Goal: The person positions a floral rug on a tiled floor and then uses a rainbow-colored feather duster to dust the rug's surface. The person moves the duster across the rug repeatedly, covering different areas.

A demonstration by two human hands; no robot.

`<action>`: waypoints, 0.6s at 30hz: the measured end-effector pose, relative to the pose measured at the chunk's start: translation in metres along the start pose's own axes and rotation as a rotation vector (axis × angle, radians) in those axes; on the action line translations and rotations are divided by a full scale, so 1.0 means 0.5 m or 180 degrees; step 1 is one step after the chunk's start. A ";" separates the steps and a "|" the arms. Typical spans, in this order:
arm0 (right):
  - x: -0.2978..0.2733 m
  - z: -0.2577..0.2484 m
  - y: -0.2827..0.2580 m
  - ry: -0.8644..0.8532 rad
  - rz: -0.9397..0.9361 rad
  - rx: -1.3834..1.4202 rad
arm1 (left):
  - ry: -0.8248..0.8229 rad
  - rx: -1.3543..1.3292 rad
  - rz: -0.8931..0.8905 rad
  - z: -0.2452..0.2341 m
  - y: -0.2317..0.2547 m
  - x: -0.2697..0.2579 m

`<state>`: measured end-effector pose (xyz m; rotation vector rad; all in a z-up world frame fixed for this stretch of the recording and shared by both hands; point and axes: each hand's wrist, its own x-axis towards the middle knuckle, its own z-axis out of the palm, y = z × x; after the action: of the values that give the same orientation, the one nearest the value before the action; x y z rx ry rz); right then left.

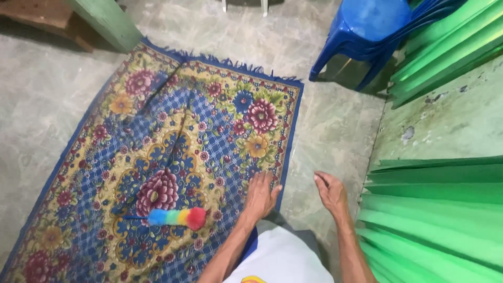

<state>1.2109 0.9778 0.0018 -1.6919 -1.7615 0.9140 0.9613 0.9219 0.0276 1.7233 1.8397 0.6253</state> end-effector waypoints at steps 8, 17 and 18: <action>0.145 -0.047 0.011 -0.0237 0.0150 0.0059 | 0.0226 -0.0018 -0.0024 0.051 0.010 0.101; 0.323 -0.137 0.074 -0.0711 -0.0219 0.0023 | 0.0597 -0.0168 -0.0639 0.153 0.105 0.188; 0.359 -0.144 0.084 -0.0765 -0.0516 0.0112 | 0.0755 -0.0074 -0.0629 0.178 0.106 0.203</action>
<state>1.2787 1.1637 0.0007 -1.4411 -1.9923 1.1044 1.0560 1.0248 -0.0114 1.4801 2.1239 0.7931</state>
